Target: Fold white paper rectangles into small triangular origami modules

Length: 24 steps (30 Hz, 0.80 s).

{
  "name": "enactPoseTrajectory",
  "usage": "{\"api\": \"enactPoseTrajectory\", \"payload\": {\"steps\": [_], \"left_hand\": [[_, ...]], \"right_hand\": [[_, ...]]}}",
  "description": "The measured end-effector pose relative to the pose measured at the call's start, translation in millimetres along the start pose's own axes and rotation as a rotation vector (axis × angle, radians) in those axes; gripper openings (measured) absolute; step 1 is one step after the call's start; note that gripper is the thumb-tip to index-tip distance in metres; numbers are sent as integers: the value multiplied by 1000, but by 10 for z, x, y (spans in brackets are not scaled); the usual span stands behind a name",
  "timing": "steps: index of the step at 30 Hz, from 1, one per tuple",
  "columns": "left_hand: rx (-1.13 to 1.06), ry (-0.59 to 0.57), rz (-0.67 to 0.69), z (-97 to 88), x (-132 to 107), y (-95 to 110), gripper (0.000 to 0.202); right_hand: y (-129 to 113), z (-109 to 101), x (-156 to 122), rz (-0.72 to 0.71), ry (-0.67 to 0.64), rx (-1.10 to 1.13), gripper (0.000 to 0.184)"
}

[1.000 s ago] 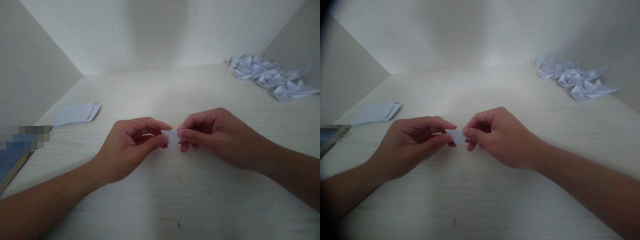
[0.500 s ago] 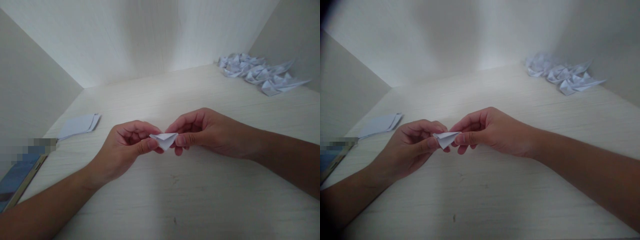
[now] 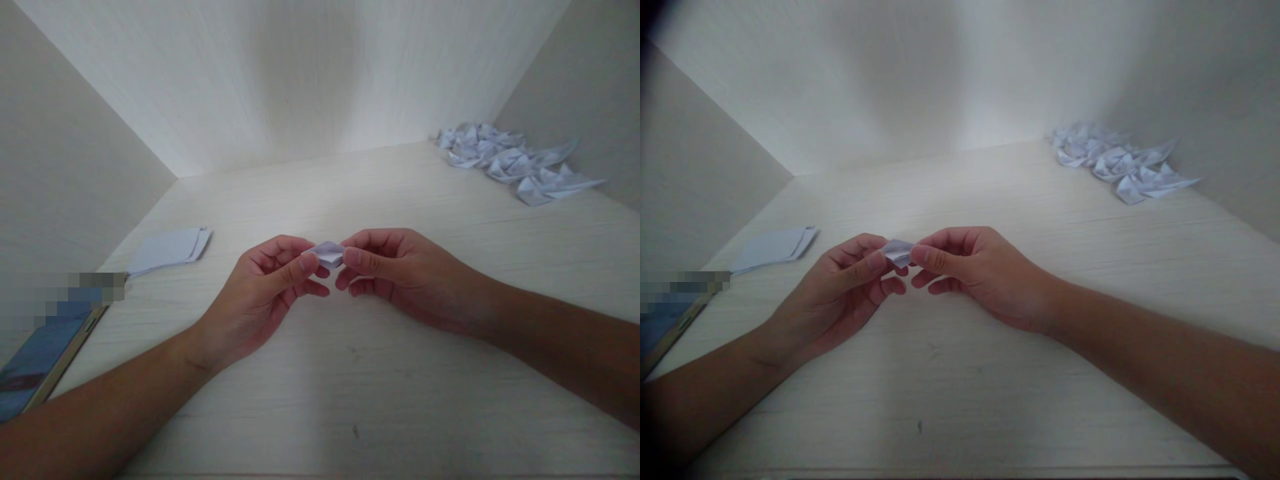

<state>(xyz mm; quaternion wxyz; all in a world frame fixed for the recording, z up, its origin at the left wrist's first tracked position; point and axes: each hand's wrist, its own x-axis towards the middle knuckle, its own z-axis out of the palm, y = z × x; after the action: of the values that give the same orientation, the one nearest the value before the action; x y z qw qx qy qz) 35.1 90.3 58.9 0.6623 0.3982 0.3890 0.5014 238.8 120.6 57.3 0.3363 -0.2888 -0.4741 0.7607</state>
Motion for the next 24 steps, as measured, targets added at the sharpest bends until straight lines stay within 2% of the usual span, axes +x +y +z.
{"api": "enactPoseTrajectory", "payload": {"steps": [11, 19, 24], "left_hand": [[-109, -24, 27, 18, 1, 8, 16], [-147, -70, -23, 6, -44, 29, 25], [-154, -44, -11, 32, -49, 48, 20]], "right_hand": [[-7, 89, -38, 41, 36, 99, 15], [-1, 117, -60, 81, -26, 166, 10], [-8, 171, -75, 63, 5, 186, 14]]}}
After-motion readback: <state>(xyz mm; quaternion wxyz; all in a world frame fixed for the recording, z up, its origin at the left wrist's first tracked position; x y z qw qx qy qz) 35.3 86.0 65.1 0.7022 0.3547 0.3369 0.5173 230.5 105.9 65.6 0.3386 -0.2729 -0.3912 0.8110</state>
